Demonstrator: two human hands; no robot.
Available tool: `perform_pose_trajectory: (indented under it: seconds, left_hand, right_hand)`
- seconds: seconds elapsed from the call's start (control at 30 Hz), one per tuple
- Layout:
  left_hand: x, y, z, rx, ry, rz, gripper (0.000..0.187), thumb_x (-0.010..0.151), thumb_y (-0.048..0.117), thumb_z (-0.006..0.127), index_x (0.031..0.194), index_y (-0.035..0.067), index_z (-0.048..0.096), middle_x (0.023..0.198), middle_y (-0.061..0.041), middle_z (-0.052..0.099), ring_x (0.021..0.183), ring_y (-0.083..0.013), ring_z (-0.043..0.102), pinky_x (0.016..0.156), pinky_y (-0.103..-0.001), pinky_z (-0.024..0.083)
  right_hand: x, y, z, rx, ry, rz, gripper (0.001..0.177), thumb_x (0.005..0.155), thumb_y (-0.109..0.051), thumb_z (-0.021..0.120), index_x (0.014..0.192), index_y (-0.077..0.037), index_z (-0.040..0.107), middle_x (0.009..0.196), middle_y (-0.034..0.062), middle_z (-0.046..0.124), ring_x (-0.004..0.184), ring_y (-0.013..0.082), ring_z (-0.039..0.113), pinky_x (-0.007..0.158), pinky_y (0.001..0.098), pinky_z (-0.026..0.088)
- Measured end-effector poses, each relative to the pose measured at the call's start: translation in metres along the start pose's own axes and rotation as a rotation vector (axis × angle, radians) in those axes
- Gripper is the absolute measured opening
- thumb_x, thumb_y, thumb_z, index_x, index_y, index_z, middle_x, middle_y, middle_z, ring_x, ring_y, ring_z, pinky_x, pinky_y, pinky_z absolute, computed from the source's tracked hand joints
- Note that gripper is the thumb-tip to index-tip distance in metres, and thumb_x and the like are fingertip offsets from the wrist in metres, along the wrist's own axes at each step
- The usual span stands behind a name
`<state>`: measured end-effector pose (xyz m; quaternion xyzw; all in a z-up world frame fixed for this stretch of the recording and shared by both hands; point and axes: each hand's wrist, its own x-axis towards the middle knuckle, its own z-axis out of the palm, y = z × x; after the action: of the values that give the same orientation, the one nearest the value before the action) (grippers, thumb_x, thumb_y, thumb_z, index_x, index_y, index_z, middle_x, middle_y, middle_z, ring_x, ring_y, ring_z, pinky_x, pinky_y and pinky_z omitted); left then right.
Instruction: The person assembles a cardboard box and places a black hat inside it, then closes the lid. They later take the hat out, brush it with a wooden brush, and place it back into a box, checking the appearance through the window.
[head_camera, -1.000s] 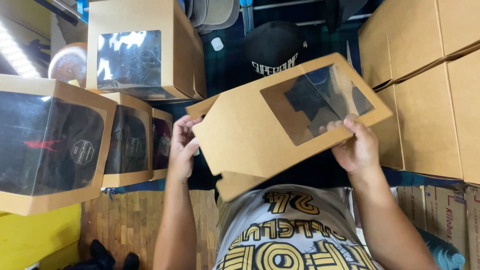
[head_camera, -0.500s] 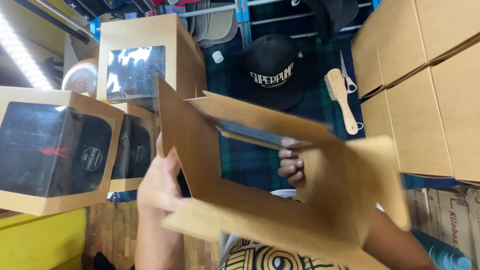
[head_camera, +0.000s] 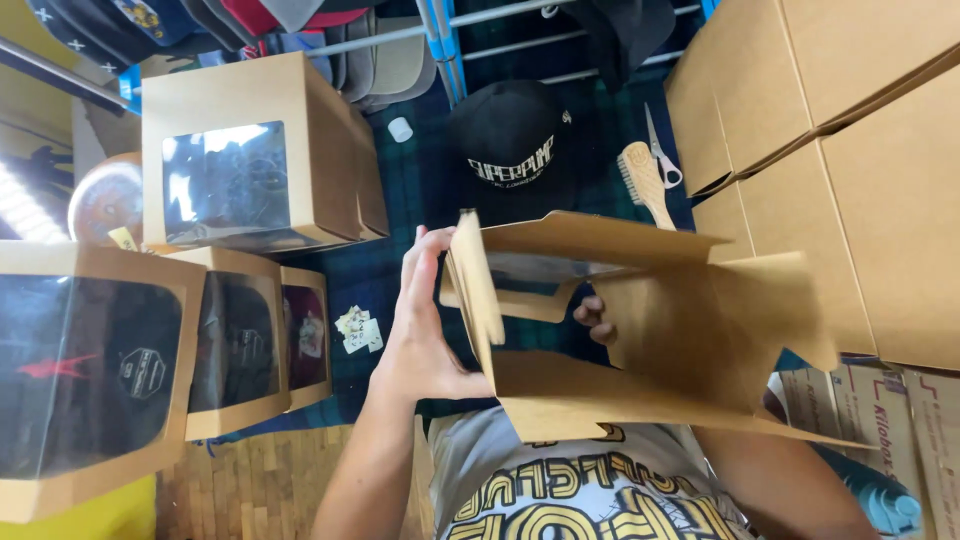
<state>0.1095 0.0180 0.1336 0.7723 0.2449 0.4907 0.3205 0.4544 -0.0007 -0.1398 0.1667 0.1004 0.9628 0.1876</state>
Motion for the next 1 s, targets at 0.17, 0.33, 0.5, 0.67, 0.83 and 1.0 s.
perform_pose_trajectory:
  seconds: [0.17, 0.33, 0.5, 0.67, 0.83, 1.0]
  left_hand:
    - [0.004, 0.018, -0.005, -0.006, 0.178, -0.08, 0.142, 0.065, 0.061, 0.089, 0.167, 0.007, 0.006, 0.164, -0.015, 0.021, 0.139, -0.0269, 0.037, 0.12, -0.054, 0.036]
    - [0.006, -0.01, -0.017, -0.166, 0.305, -0.256, 0.12, 0.068, 0.026, 0.082, 0.16, -0.005, 0.011, 0.144, -0.025, 0.043, 0.12, -0.0298, 0.05, 0.114, -0.056, 0.044]
    - [0.002, -0.077, -0.004, -0.26, 0.379, -0.397, 0.096, 0.092, 0.031, 0.075, 0.166, 0.019, 0.015, 0.143, -0.007, 0.051, 0.127, -0.0165, 0.05, 0.115, -0.044, 0.041]
    - [-0.063, -0.136, -0.001, -0.242, 0.148, -0.516, 0.113, 0.069, 0.01, 0.087, 0.163, 0.011, 0.024, 0.138, -0.015, 0.062, 0.113, -0.0172, 0.059, 0.101, -0.047, 0.049]
    - [-0.049, -0.088, 0.0, -0.201, 0.007, -0.396, 0.147, 0.045, 0.028, 0.102, 0.163, 0.011, 0.017, 0.139, -0.018, 0.053, 0.114, -0.0262, 0.058, 0.1, -0.053, 0.05]
    - [-0.038, -0.06, 0.009, -0.012, -0.082, -0.281, 0.15, 0.056, 0.047, 0.098, 0.165, 0.015, 0.0, 0.153, -0.024, 0.028, 0.136, -0.0455, 0.045, 0.109, -0.067, 0.042]
  right_hand:
    - [0.042, 0.001, 0.053, -0.235, 0.277, -0.073, 0.07, 0.096, -0.052, 0.06, 0.147, -0.009, 0.038, 0.157, 0.0179, 0.037, 0.14, 0.0452, 0.044, 0.108, 0.0695, 0.039]
    - [0.063, 0.019, 0.048, -0.566, 0.658, -0.305, 0.063, 0.097, -0.041, 0.061, 0.144, -0.003, 0.045, 0.146, 0.0245, 0.046, 0.132, 0.0481, 0.05, 0.104, 0.0698, 0.042]
    - [0.074, 0.031, 0.05, -0.909, 1.036, -0.547, 0.057, 0.098, -0.031, 0.062, 0.142, 0.004, 0.052, 0.135, 0.0308, 0.056, 0.123, 0.0509, 0.057, 0.101, 0.07, 0.045]
    - [0.065, 0.031, 0.073, -1.214, 1.404, -0.758, 0.047, 0.108, -0.03, 0.051, 0.137, 0.006, 0.058, 0.112, 0.0249, 0.065, 0.092, 0.0362, 0.069, 0.072, 0.0486, 0.06]
    - [0.065, 0.017, 0.133, -1.747, 1.058, -1.13, 0.054, 0.098, -0.033, 0.061, 0.143, -0.007, 0.048, 0.136, 0.0209, 0.053, 0.126, 0.0381, 0.053, 0.102, 0.0522, 0.045]
    - [0.11, 0.032, 0.206, -2.057, 0.208, -1.177, 0.081, 0.081, -0.069, 0.071, 0.131, -0.012, 0.043, 0.161, 0.0222, 0.031, 0.159, 0.0412, 0.022, 0.13, 0.0555, 0.016]
